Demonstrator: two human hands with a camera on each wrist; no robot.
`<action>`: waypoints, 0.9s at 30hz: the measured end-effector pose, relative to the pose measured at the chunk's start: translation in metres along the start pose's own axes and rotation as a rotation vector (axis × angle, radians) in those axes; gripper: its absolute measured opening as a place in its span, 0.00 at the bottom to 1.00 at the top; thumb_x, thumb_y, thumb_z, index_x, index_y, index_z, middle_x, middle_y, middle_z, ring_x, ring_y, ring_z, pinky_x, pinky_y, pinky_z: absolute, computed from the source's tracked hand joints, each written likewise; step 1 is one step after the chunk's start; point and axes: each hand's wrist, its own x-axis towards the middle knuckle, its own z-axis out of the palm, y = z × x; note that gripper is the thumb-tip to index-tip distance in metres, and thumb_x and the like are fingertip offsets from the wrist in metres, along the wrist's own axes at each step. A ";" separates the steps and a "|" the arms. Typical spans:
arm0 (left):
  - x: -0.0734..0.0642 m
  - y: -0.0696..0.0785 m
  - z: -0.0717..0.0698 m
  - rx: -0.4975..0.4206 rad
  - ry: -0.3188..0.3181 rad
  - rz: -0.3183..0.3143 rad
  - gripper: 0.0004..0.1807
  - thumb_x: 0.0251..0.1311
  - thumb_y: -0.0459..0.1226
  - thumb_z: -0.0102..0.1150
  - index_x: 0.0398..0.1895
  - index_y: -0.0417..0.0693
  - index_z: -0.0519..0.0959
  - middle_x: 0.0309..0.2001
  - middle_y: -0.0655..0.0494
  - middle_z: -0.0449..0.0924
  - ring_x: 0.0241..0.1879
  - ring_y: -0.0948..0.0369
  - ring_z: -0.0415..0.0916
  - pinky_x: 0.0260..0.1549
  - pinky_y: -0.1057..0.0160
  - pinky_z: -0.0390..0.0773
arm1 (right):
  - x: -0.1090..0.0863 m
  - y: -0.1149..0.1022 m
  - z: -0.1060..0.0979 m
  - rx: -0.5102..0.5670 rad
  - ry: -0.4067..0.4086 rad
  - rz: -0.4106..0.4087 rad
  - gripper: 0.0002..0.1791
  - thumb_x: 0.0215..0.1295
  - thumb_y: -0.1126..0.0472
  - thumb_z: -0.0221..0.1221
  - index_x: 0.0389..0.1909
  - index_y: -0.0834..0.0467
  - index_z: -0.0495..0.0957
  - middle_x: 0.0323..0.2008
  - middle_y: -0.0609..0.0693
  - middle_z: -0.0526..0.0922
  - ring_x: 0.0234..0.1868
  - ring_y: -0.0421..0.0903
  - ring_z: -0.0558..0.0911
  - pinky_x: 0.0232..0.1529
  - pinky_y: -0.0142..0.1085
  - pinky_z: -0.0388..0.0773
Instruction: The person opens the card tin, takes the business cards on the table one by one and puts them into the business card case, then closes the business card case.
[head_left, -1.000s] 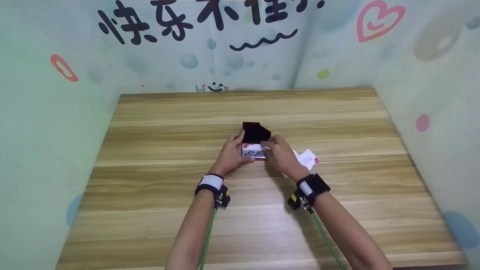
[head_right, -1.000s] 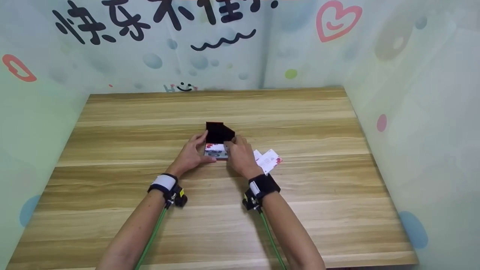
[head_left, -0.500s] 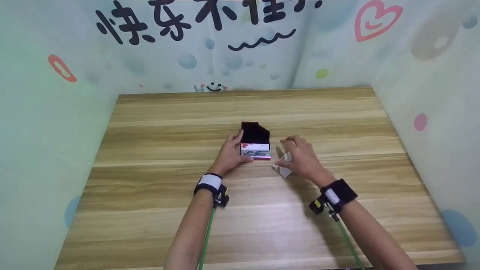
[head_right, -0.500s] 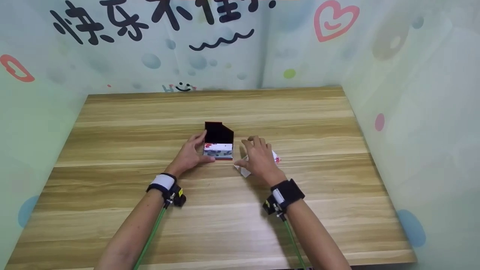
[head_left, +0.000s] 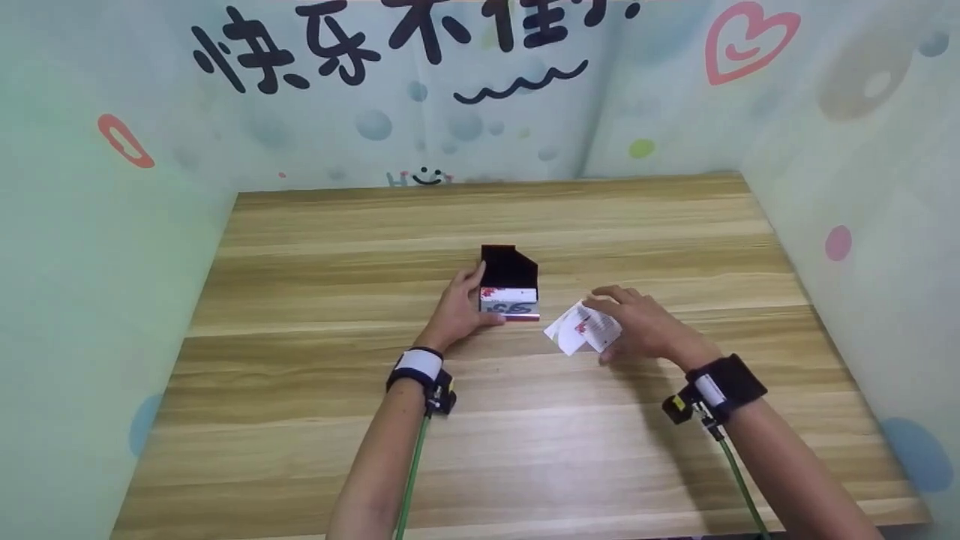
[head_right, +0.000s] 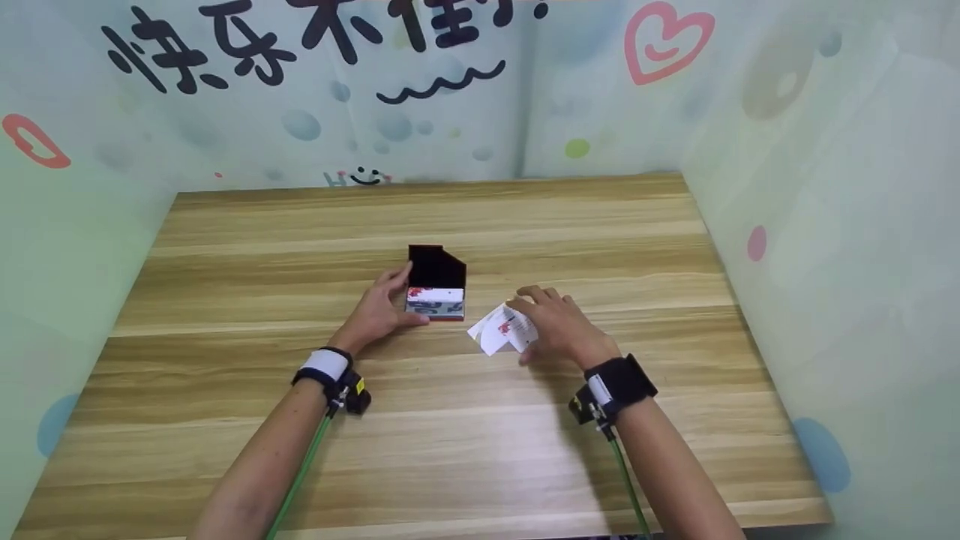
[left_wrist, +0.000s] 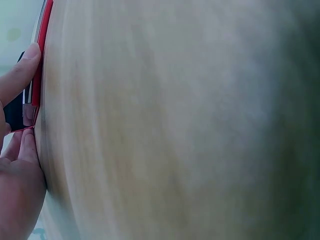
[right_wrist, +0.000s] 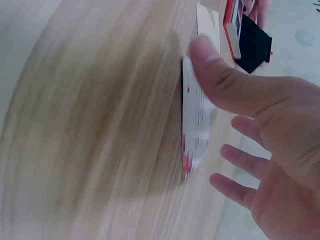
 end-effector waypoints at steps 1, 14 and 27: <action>0.000 0.000 0.000 -0.004 0.000 0.003 0.61 0.44 0.41 0.80 0.79 0.49 0.51 0.78 0.41 0.52 0.77 0.44 0.51 0.78 0.53 0.51 | -0.002 0.002 -0.001 -0.001 -0.012 0.007 0.51 0.41 0.55 0.79 0.71 0.59 0.68 0.72 0.64 0.65 0.70 0.70 0.66 0.67 0.71 0.61; 0.000 -0.002 0.001 -0.027 0.005 0.010 0.60 0.44 0.40 0.80 0.79 0.48 0.52 0.77 0.40 0.53 0.77 0.44 0.51 0.79 0.52 0.51 | -0.009 0.018 -0.008 -0.003 -0.061 0.006 0.44 0.46 0.68 0.73 0.70 0.57 0.70 0.72 0.64 0.66 0.68 0.70 0.68 0.65 0.71 0.63; -0.002 0.001 -0.001 -0.024 0.007 0.025 0.59 0.44 0.39 0.80 0.79 0.46 0.53 0.76 0.37 0.54 0.76 0.43 0.54 0.78 0.51 0.54 | -0.012 0.033 0.000 0.030 0.028 -0.021 0.36 0.44 0.70 0.74 0.60 0.63 0.78 0.51 0.62 0.79 0.51 0.60 0.77 0.54 0.54 0.77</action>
